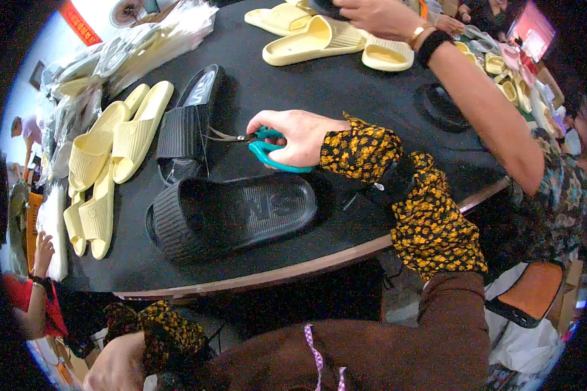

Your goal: Using scissors to trim excess material and loose threads from manufactured sandals.

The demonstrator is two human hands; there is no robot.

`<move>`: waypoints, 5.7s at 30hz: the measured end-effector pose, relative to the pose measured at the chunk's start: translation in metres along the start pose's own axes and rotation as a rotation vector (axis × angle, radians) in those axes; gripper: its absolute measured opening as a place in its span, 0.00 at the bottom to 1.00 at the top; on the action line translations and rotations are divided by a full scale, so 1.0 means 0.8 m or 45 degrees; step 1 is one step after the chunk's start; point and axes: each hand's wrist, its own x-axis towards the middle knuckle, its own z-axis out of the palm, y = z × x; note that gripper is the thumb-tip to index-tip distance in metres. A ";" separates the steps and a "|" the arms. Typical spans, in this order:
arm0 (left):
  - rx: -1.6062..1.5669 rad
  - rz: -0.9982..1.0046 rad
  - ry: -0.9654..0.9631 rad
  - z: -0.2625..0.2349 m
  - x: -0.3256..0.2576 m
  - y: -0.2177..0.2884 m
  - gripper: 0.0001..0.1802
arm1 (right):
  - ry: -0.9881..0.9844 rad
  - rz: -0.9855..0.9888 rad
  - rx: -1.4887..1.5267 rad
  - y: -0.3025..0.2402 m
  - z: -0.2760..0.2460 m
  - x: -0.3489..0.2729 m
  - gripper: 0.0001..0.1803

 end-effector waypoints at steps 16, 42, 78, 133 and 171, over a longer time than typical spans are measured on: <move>0.200 -0.793 0.165 -0.044 -0.039 0.011 0.04 | -0.162 -0.018 -0.031 -0.021 0.000 0.008 0.21; 1.637 -2.005 0.466 -0.132 -0.133 0.018 0.08 | -0.221 0.145 0.105 -0.020 -0.005 0.005 0.19; 1.408 -2.107 1.298 -0.171 -0.192 0.034 0.09 | 0.224 0.432 0.698 -0.002 0.002 -0.007 0.27; 1.305 -1.877 -0.989 -0.089 -0.036 -0.056 0.26 | 0.484 0.145 0.708 0.009 0.003 -0.024 0.25; 1.162 -2.102 -0.321 -0.223 -0.086 -0.111 0.21 | 1.233 -0.141 0.205 0.028 -0.018 -0.018 0.23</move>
